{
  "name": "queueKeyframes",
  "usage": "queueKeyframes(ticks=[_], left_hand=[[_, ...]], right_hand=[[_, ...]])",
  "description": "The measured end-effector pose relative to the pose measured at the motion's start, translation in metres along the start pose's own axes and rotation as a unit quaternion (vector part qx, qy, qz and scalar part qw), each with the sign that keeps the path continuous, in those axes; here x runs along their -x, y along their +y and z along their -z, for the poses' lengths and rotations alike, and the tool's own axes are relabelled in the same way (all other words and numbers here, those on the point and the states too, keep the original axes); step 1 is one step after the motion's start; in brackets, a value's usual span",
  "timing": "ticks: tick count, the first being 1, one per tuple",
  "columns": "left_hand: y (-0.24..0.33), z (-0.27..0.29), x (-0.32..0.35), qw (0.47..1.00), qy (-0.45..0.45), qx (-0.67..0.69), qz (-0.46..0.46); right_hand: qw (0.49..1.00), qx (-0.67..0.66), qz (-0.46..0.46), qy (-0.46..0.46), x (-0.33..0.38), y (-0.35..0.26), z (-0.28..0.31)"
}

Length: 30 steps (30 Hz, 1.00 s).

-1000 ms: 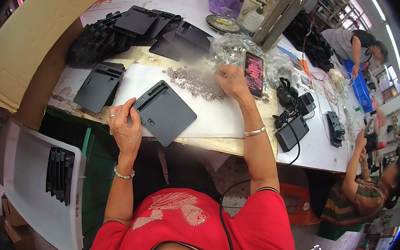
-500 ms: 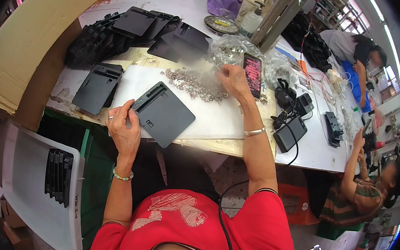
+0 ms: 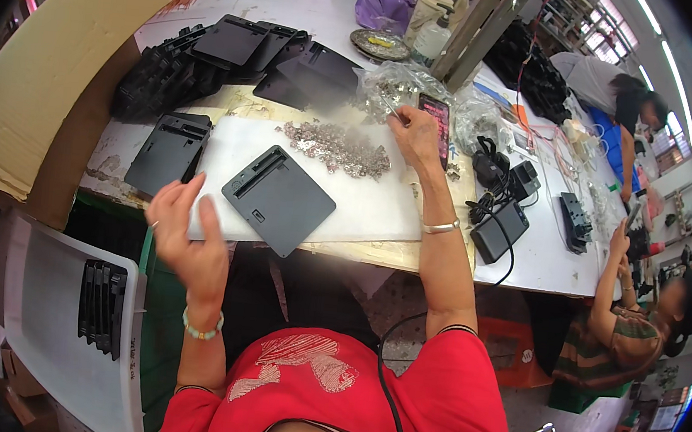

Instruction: The recorder is manually inserting small metal pins into plastic housings at a factory workstation.

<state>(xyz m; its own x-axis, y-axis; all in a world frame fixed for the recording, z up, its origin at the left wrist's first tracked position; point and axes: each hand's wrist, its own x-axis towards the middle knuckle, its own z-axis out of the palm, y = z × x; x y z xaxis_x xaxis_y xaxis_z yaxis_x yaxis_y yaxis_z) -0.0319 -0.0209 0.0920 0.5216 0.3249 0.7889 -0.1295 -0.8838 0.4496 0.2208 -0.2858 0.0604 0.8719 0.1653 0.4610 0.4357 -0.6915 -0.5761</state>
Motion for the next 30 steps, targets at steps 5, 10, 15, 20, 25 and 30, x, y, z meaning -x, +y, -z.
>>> queueKeyframes(ticks=[5, 10, 15, 20, 25, 30], left_hand=[[0.054, 0.087, -0.005, 0.803, 0.247, 0.535, -0.088], [0.092, 0.103, -0.023, 0.32, 0.227, 0.881, -0.264], [0.119, 0.094, -0.049, 0.247, 0.252, 0.859, -0.372], [0.131, 0.1, -0.055, 0.262, 0.291, 0.851, -0.35], [0.074, 0.104, -0.018, 0.74, 0.27, 0.581, -0.207], [0.033, 0.04, -0.005, 0.951, 0.034, 0.308, 0.014]], right_hand=[[0.998, -0.028, 0.03, -0.045, -0.001, -0.02, -0.018], [0.994, 0.068, 0.054, -0.066, -0.014, -0.021, -0.02], [0.965, 0.187, 0.047, -0.177, -0.026, -0.029, -0.019], [0.952, 0.214, 0.092, -0.198, -0.025, -0.024, -0.026], [0.985, 0.08, 0.038, -0.145, -0.032, -0.005, -0.026], [0.991, 0.02, 0.054, -0.123, -0.034, 0.007, -0.023]])
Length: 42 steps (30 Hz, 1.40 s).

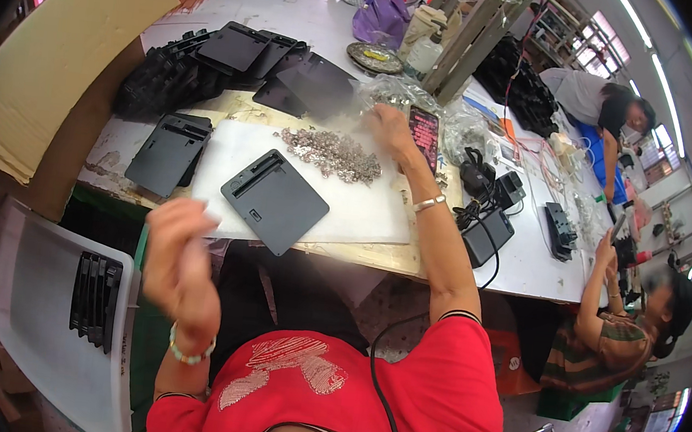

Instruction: The recorder is manually inserting small metal pins into plastic housings at a factory workstation.

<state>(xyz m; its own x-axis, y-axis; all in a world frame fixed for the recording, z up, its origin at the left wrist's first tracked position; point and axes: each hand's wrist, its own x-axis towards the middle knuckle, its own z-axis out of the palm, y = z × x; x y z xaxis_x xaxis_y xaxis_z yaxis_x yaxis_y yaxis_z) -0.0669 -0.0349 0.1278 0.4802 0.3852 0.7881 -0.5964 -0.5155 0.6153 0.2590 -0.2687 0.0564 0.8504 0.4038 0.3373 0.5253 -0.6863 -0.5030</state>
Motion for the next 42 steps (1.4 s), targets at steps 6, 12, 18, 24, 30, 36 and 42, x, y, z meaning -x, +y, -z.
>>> queueKeyframes(ticks=[6, 12, 18, 24, 30, 36, 42], left_hand=[[-0.088, -0.023, 0.018, 0.969, -0.064, -0.226, 0.081], [-0.113, -0.038, 0.025, 0.957, -0.076, -0.275, 0.048], [-0.117, -0.043, 0.032, 0.934, -0.061, -0.351, 0.017], [-0.118, -0.043, 0.034, 0.939, -0.069, -0.335, 0.041], [-0.119, -0.039, 0.035, 0.94, -0.073, -0.33, 0.047], [-0.12, -0.042, 0.036, 0.932, -0.072, -0.35, 0.05], [-0.118, -0.042, 0.035, 0.928, -0.069, -0.364, 0.038]], right_hand=[[0.999, 0.031, -0.01, 0.043, 0.013, -0.014, 0.01], [0.998, -0.018, -0.053, 0.004, 0.035, -0.018, 0.025], [0.996, 0.027, -0.059, 0.065, 0.038, 0.0, 0.051], [0.992, 0.087, -0.055, 0.074, 0.043, -0.004, 0.069], [0.994, 0.077, -0.055, 0.048, 0.032, -0.009, 0.057], [0.98, 0.109, -0.008, 0.164, -0.019, 0.016, 0.023], [0.978, 0.196, 0.045, 0.048, -0.057, 0.021, 0.009]])
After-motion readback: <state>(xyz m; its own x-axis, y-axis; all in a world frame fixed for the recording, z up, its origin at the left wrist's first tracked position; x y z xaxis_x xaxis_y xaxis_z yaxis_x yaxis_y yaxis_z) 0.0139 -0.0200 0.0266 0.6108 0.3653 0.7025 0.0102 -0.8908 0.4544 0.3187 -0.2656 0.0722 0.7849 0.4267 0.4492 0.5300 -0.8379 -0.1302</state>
